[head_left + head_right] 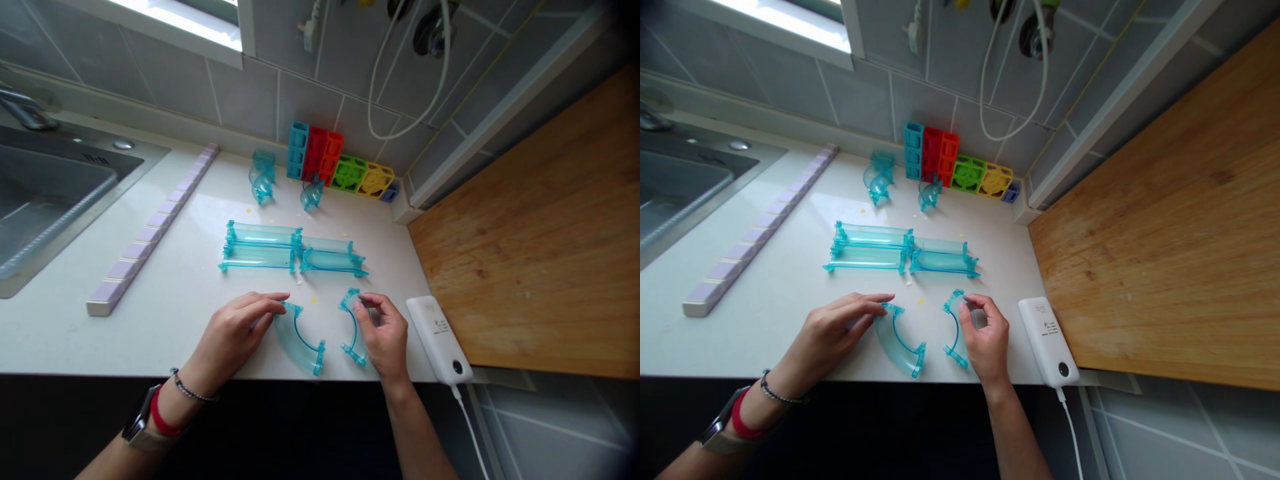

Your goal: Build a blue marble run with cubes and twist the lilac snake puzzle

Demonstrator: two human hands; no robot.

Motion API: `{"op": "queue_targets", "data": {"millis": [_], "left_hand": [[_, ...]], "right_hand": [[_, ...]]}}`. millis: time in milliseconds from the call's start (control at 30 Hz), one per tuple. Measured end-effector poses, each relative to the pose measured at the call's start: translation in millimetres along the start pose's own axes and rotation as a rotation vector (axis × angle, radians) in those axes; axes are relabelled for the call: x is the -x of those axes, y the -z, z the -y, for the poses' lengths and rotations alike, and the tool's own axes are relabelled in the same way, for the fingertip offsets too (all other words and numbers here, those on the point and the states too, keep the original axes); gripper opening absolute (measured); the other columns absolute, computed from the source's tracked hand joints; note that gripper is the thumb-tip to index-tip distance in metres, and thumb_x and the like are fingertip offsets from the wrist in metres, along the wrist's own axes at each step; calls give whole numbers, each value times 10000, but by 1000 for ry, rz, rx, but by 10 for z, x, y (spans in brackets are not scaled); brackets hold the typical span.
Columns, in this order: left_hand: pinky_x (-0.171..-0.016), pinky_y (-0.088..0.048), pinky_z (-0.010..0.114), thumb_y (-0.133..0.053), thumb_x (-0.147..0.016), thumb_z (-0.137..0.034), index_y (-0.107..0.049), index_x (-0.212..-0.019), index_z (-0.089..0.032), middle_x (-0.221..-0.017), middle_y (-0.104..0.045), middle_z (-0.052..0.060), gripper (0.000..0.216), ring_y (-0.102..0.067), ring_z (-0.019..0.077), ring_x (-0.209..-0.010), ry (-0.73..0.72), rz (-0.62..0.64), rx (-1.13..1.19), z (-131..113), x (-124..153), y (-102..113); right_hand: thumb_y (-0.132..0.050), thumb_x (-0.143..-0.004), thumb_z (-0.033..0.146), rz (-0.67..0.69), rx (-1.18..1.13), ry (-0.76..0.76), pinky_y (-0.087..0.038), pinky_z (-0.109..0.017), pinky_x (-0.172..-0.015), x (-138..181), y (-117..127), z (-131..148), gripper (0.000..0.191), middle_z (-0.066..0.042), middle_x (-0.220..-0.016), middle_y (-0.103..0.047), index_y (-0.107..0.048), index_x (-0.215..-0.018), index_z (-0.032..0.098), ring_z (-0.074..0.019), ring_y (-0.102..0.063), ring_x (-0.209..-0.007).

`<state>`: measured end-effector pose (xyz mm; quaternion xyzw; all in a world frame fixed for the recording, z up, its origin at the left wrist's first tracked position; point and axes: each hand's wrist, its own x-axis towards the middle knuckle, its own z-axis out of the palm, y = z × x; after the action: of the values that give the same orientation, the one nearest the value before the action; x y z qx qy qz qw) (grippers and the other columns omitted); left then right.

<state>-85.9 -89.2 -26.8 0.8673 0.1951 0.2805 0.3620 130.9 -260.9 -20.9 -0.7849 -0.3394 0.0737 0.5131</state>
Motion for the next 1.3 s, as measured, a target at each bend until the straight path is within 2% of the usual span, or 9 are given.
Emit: {"op": "queue_targets", "data": {"millis": [133,267,533,967,1133,1300], "left_hand": [[-938,-564,321,-510,-987,-177,-695,-1035,-237,-1194,-751,35,200,-717,187,-1059,37,2,-27,13,-1,-14],[-910,-572,302,-531,-991,-234,-662,-1171,-249,-1158,-757,31,222,-725,184,-1029,97,5,-48,-5,1,-19],[-818,-557,273,-570,-982,-279,-657,-1134,-254,-1055,-756,11,176,-719,157,-879,129,2,-68,-55,1,12],[-797,-547,288,-556,-987,-281,-652,-1131,-257,-1019,-731,26,174,-696,165,-867,138,23,-68,-22,23,2],[-878,-554,339,-519,-991,-251,-640,-1169,-235,-1091,-713,68,216,-688,207,-976,108,1,-117,-3,-6,-29],[-966,-530,370,-457,-957,-115,-643,-1176,-238,-1168,-701,69,312,-653,224,-1100,41,-23,-151,-8,-13,-35]], "right_hand": [[-724,-865,369,6,-8,-15,-543,-390,-869,5,0,-22,233,-75,-998,-757,-738,-1023,198,-245,-692,-931],[-734,-856,379,13,-15,-32,-542,-399,-873,4,0,-56,239,-75,-990,-760,-745,-1012,198,-251,-695,-934],[-723,-863,385,20,-12,-42,-540,-398,-882,-5,13,-44,226,-74,-976,-760,-749,-983,196,-248,-692,-923],[-705,-877,402,29,-17,-47,-539,-396,-879,0,8,-36,230,-69,-971,-758,-749,-978,201,-251,-691,-930],[-697,-881,400,51,-29,-54,-542,-396,-875,-11,0,-33,232,-77,-984,-756,-748,-982,198,-253,-691,-931],[-676,-887,385,37,-66,-63,-540,-396,-868,-16,-7,-96,266,-80,-1000,-735,-724,-1067,195,-243,-679,-927]]}}
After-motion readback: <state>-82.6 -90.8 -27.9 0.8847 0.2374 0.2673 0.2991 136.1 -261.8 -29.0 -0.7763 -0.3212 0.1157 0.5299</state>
